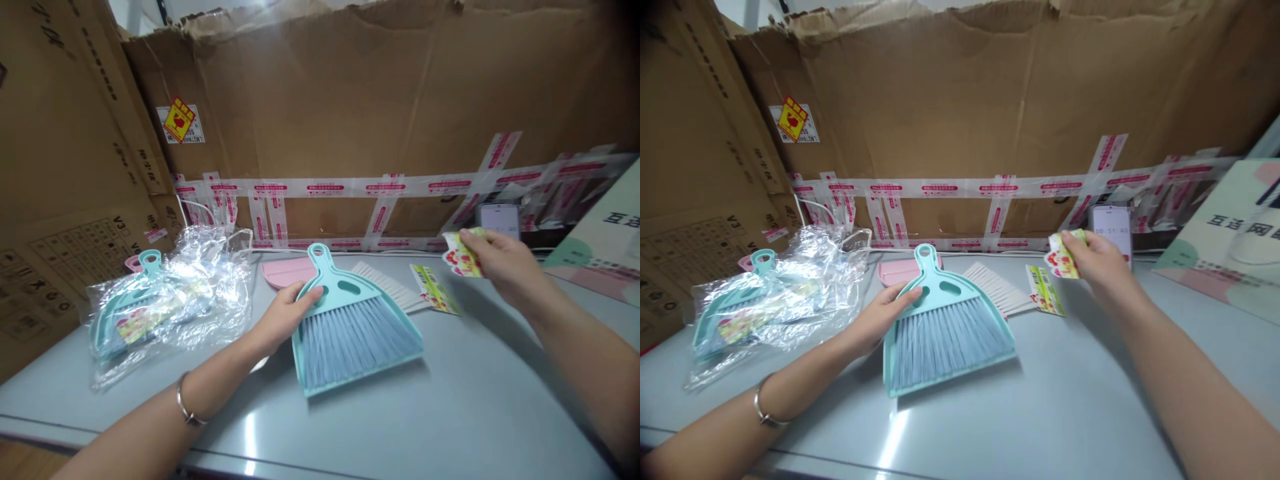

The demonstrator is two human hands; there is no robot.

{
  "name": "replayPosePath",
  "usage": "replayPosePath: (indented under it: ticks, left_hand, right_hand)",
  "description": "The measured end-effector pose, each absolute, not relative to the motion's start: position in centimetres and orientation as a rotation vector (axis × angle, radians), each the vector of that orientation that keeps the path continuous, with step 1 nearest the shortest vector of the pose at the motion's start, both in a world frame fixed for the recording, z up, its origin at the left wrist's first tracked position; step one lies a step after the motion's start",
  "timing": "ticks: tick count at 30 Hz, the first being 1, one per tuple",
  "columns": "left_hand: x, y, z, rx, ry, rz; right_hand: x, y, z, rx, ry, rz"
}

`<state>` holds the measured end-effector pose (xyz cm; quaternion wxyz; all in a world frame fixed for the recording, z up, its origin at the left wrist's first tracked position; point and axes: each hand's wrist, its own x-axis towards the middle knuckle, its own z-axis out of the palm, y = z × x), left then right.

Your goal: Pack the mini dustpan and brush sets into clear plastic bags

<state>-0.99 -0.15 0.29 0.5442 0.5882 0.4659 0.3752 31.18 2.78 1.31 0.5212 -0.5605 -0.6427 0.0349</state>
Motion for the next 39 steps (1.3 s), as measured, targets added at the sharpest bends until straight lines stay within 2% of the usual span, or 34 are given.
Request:
replayPosePath:
  ticks: [3, 6, 9, 14, 26, 31, 37, 39]
  left_hand:
    - [-0.8, -0.2, 0.1, 1.242, 1.080, 1.039]
    - [-0.6, -0.4, 0.0, 1.159, 1.016, 1.182]
    - [-0.1, -0.7, 0.0, 1.128, 0.948, 1.291]
    - [0.7, -1.4, -0.2, 1.181, 0.931, 1.385]
    - [0.5, -1.1, -0.3, 1.315, 1.090, 1.363]
    - [-0.1, -0.9, 0.3, 1.233, 1.014, 1.439]
    - [0.7, -1.8, -0.1, 1.349, 0.975, 1.298]
    - [0.3, -1.4, 0.3, 1.471, 0.978, 1.189]
  right_hand:
    - [24.7, 0.7, 3.3, -1.039, -0.891, 0.784]
    - [18.8, -1.9, 3.3, -0.925, -0.880, 1.215]
    - [15.6, -3.3, 1.7, -0.950, -0.972, 1.438]
    - [14.7, -3.2, -0.4, -1.020, -0.932, 1.417]
    - [15.5, -2.8, -0.4, -1.051, -1.142, 1.334]
    - [17.4, -2.2, 0.3, -1.028, -0.954, 1.088]
    - [16.3, -2.4, -0.4, -0.919, -0.796, 1.525]
    - [16.0, -2.5, -0.5, -0.900, -0.761, 1.537]
